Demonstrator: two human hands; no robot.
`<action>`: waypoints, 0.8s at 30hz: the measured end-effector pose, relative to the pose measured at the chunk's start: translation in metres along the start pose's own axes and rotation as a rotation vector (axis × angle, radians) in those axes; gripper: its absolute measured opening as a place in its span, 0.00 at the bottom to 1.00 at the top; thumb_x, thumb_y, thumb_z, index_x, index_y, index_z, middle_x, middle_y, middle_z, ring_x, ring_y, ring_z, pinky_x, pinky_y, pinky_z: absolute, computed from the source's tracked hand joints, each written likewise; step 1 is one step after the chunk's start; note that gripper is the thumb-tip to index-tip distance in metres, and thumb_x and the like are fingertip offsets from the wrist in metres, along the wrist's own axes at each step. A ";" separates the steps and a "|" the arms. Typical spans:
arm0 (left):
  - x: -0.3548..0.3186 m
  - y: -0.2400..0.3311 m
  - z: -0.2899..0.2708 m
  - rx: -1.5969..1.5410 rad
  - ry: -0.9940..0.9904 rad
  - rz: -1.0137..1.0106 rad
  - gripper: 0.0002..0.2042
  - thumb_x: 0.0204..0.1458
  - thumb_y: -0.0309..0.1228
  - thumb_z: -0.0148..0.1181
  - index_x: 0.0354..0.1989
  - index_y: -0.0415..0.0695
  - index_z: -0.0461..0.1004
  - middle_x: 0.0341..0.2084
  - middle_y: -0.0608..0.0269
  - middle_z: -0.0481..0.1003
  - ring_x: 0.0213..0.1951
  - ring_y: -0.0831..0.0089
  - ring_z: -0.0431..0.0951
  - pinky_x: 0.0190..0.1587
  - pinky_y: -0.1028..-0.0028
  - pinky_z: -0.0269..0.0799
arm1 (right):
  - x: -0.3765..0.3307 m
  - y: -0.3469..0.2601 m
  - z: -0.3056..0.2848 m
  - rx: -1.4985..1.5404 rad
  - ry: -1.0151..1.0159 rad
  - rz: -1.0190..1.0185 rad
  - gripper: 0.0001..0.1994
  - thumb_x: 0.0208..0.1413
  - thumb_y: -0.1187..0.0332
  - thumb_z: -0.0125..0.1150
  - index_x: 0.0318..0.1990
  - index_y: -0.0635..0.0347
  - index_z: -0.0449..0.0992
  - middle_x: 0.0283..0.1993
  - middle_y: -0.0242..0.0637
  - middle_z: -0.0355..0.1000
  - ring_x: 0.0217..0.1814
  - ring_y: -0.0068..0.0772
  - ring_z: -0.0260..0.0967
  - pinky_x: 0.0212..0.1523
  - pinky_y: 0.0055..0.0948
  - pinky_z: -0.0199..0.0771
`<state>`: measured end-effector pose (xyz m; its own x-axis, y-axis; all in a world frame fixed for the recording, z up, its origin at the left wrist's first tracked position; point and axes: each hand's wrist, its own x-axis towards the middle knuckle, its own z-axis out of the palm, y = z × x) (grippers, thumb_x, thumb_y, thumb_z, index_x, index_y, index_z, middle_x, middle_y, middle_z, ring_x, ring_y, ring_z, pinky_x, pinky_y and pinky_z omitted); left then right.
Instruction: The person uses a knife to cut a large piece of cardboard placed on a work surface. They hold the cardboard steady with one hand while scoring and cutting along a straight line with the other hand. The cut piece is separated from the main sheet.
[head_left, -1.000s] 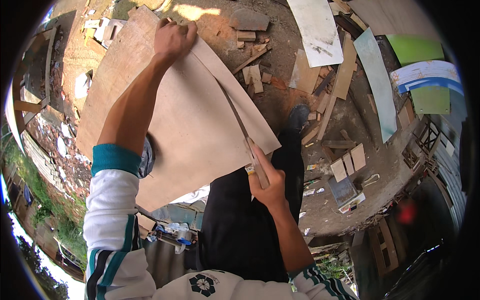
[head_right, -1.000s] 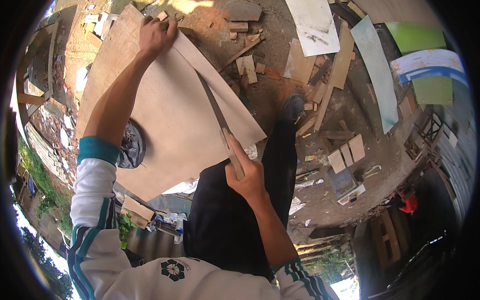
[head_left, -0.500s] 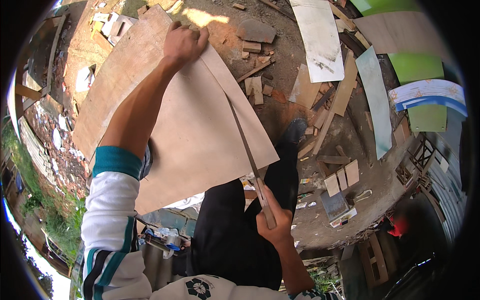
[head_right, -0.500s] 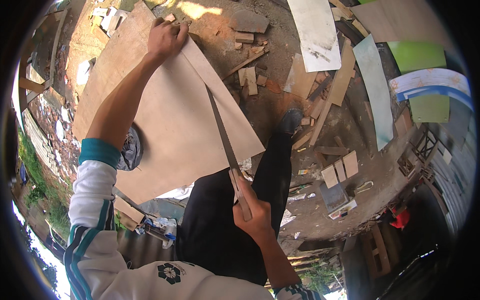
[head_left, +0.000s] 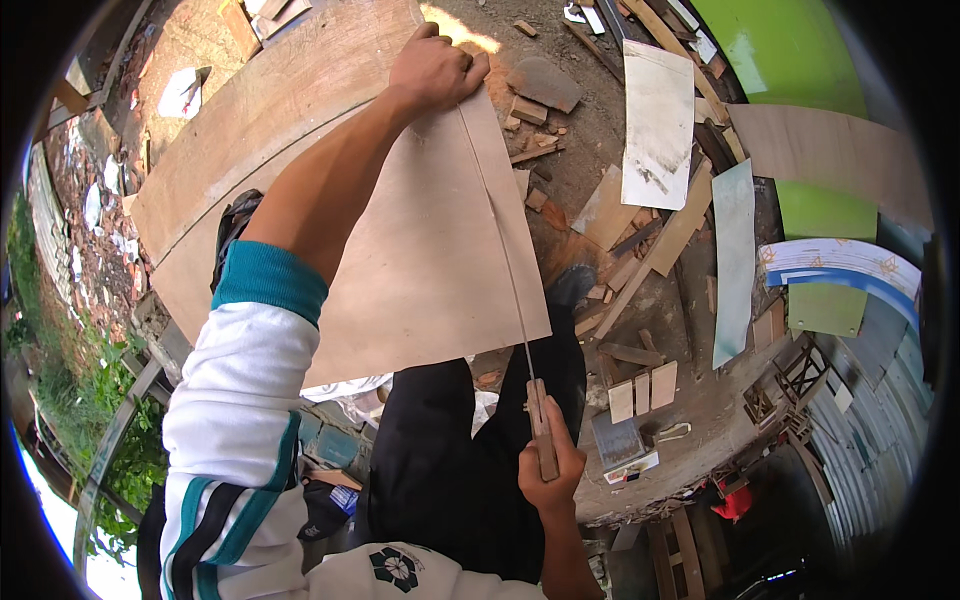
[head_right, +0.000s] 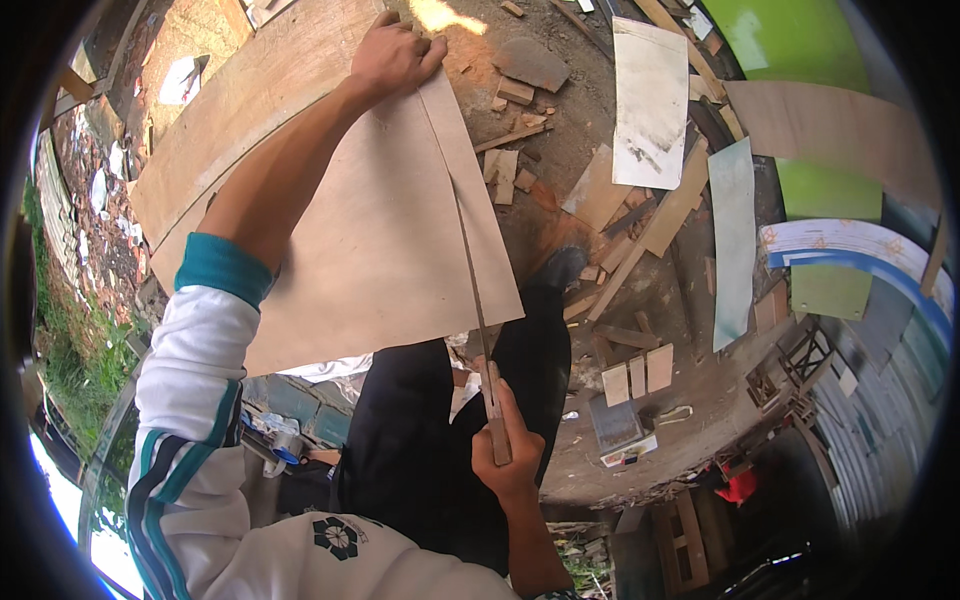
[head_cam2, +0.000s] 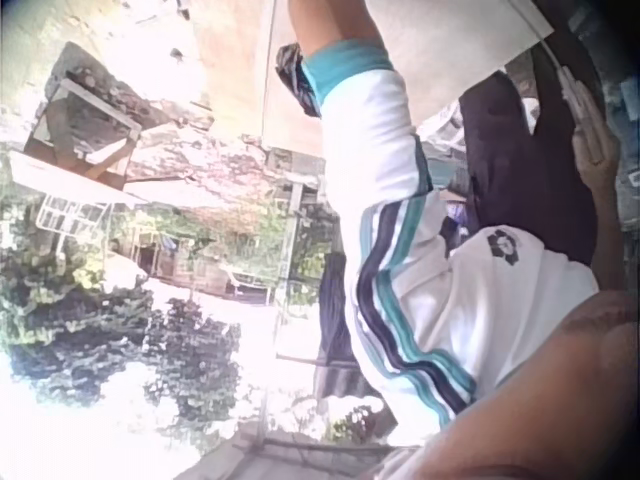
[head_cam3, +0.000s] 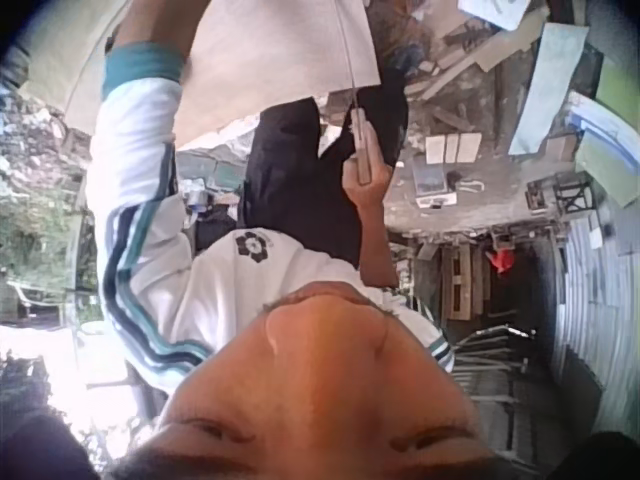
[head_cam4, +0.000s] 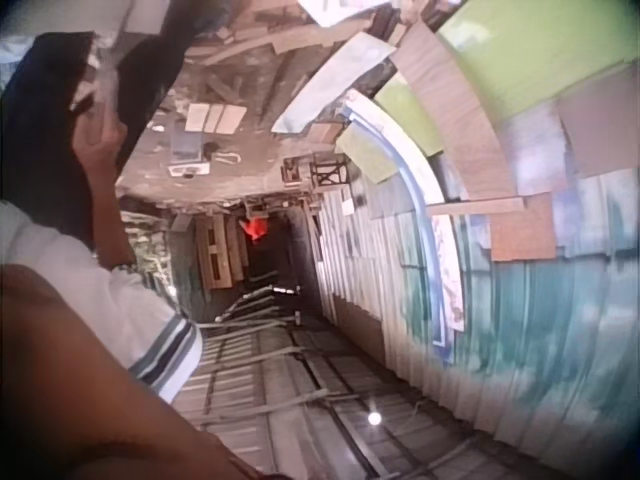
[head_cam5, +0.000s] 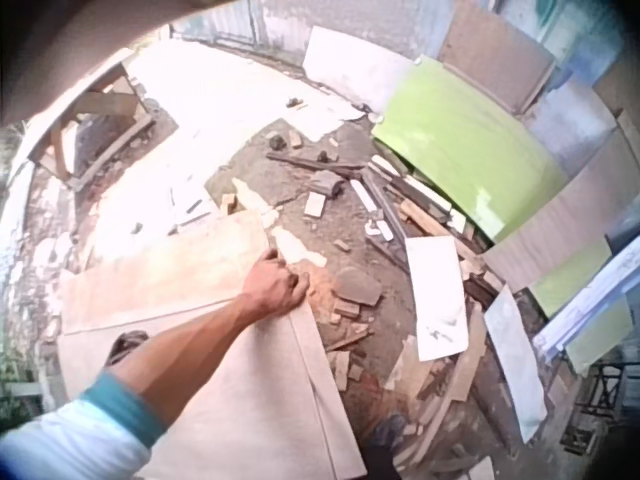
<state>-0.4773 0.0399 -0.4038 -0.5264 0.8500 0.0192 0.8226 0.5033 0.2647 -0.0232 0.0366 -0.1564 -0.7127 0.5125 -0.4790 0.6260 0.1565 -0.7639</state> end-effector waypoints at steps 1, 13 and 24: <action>0.004 0.003 -0.001 -0.007 -0.009 0.008 0.28 0.63 0.45 0.41 0.17 0.43 0.82 0.17 0.51 0.78 0.30 0.60 0.79 0.61 0.66 0.63 | 0.014 0.007 0.008 0.039 0.025 -0.021 0.31 0.46 0.82 0.49 0.64 0.78 0.66 0.55 0.60 0.76 0.41 0.28 0.80 0.39 0.23 0.78; 0.003 0.004 0.005 -0.055 0.004 -0.029 0.24 0.57 0.43 0.48 0.13 0.44 0.78 0.19 0.49 0.79 0.27 0.55 0.78 0.54 0.59 0.64 | 0.001 -0.006 -0.006 -0.093 -0.053 0.042 0.31 0.48 0.80 0.50 0.65 0.73 0.66 0.52 0.53 0.79 0.35 0.24 0.78 0.37 0.24 0.77; 0.006 -0.003 -0.002 -0.012 0.037 -0.014 0.25 0.57 0.44 0.47 0.13 0.43 0.78 0.17 0.49 0.78 0.25 0.53 0.78 0.54 0.59 0.65 | 0.145 0.010 0.067 0.051 -0.007 -0.031 0.29 0.52 0.79 0.52 0.66 0.70 0.67 0.55 0.53 0.77 0.46 0.38 0.76 0.49 0.29 0.74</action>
<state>-0.4837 0.0433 -0.4027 -0.5452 0.8367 0.0511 0.8127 0.5127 0.2768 -0.1417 0.0560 -0.2627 -0.7336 0.5023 -0.4577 0.5869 0.1286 -0.7994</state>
